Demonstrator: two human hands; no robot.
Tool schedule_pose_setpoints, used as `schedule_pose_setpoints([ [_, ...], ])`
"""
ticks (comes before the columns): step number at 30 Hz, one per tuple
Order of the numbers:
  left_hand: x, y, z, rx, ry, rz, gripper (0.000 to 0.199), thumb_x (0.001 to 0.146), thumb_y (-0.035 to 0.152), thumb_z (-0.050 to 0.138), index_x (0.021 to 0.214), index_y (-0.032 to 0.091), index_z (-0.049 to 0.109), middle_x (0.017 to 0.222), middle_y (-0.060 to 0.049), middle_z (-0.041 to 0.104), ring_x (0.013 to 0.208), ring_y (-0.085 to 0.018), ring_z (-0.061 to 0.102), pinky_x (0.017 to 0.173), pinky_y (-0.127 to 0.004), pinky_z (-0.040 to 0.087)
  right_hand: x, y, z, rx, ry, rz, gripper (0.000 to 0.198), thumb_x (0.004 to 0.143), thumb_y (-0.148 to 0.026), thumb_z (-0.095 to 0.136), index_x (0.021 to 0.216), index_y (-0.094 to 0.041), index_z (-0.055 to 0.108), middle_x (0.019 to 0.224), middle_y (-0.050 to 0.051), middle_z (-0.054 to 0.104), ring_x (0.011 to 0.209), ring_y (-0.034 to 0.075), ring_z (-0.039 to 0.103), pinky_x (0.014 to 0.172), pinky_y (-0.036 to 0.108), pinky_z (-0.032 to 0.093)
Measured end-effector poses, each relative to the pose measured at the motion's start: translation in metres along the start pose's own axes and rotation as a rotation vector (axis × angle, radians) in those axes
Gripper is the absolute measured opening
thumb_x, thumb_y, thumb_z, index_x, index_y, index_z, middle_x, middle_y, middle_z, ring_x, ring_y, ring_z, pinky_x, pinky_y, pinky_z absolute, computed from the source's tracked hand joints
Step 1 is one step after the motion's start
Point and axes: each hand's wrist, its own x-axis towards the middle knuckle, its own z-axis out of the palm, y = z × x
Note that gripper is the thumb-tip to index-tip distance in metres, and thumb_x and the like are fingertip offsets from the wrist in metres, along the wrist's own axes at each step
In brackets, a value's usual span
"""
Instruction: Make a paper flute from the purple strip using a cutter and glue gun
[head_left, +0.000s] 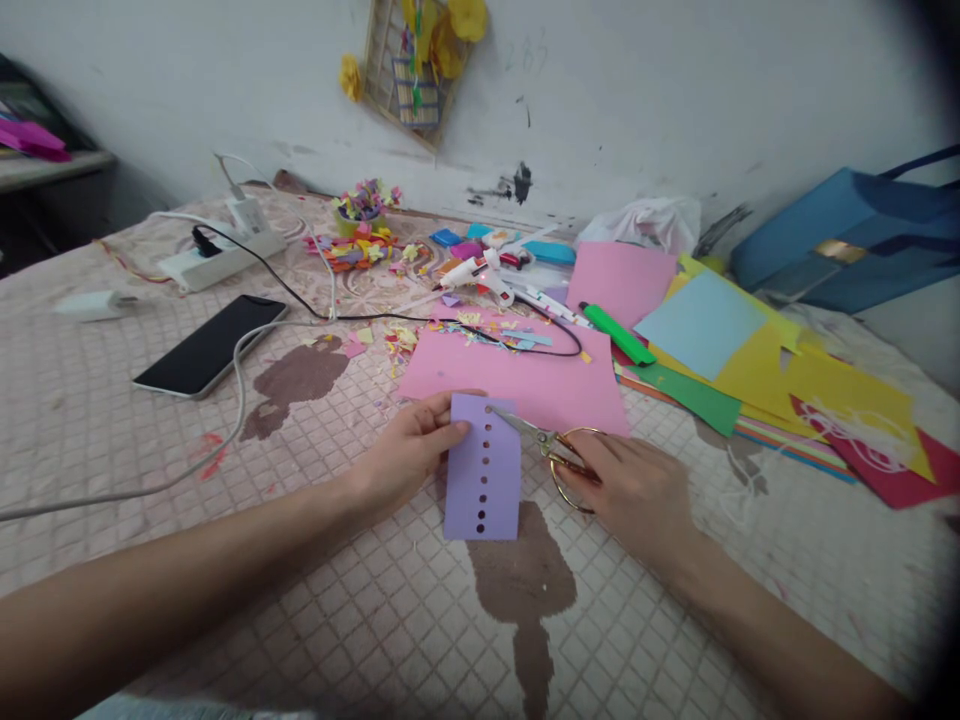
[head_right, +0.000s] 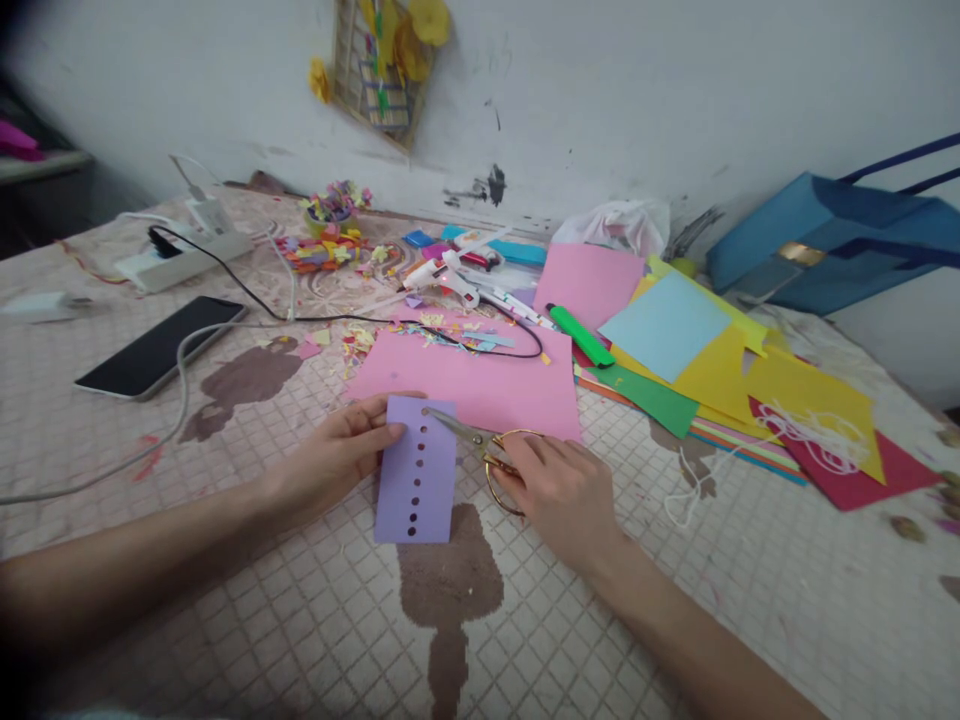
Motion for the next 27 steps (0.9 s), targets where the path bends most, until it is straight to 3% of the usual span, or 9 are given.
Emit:
schedule_pose_setpoints([
  [2, 0.000, 0.002, 0.001, -0.025, 0.000, -0.003, 0.034, 0.084, 0.016, 0.057, 0.117, 0.017, 0.055, 0.105, -0.008, 0.066, 0.090, -0.017, 0.063, 0.084, -0.031, 0.046, -0.001, 0.000, 0.001, 0.102, -0.027, 0.083, 0.014, 0.085, -0.033, 0.058, 0.082, -0.019, 0.060, 0.062, -0.003, 0.064, 0.055, 0.014, 0.059, 0.053, 0.026, 0.037],
  [5, -0.002, 0.005, 0.004, -0.047, 0.007, -0.024, 0.032, 0.083, 0.016, 0.058, 0.115, 0.016, 0.057, 0.105, -0.008, 0.066, 0.089, -0.017, 0.063, 0.082, -0.030, 0.047, 0.000, -0.002, 0.000, 0.412, -0.143, 0.324, 0.017, 0.084, -0.036, 0.058, 0.079, -0.020, 0.058, 0.051, -0.006, 0.052, 0.044, 0.010, 0.049, 0.046, 0.023, 0.034],
  [8, -0.003, 0.007, 0.006, -0.058, 0.003, -0.054, 0.029, 0.082, 0.014, 0.059, 0.112, 0.014, 0.058, 0.102, -0.008, 0.067, 0.085, -0.016, 0.063, 0.080, -0.029, 0.048, 0.004, -0.006, -0.004, 0.774, -0.258, 0.551, 0.021, 0.083, -0.040, 0.057, 0.077, -0.020, 0.055, 0.056, -0.004, 0.053, 0.048, 0.010, 0.048, 0.046, 0.022, 0.035],
  [14, -0.007, 0.006, 0.010, -0.085, -0.076, -0.114, 0.029, 0.082, 0.014, 0.058, 0.111, 0.013, 0.059, 0.107, -0.010, 0.066, 0.085, -0.016, 0.064, 0.081, -0.030, 0.049, 0.012, -0.021, -0.006, 1.261, -0.338, 0.700, 0.024, 0.074, -0.036, 0.068, 0.082, -0.020, 0.052, 0.078, -0.001, 0.062, 0.066, 0.011, 0.055, 0.056, 0.022, 0.041],
  [18, -0.008, 0.002, 0.011, -0.074, -0.078, -0.111, 0.029, 0.081, 0.012, 0.060, 0.110, 0.012, 0.059, 0.101, -0.010, 0.068, 0.083, -0.016, 0.065, 0.080, -0.030, 0.049, 0.014, -0.027, -0.006, 1.360, -0.333, 0.764, 0.022, 0.075, -0.031, 0.068, 0.081, -0.020, 0.050, 0.075, -0.003, 0.059, 0.060, 0.008, 0.050, 0.053, 0.020, 0.038],
  [27, -0.008, -0.001, 0.010, -0.039, -0.096, -0.153, 0.028, 0.080, 0.017, 0.063, 0.107, 0.014, 0.061, 0.102, -0.009, 0.067, 0.084, -0.016, 0.064, 0.078, -0.029, 0.049, 0.013, -0.025, -0.005, 1.312, -0.345, 0.794, 0.023, 0.076, -0.032, 0.066, 0.086, -0.019, 0.050, 0.073, -0.003, 0.053, 0.056, 0.008, 0.043, 0.050, 0.021, 0.036],
])
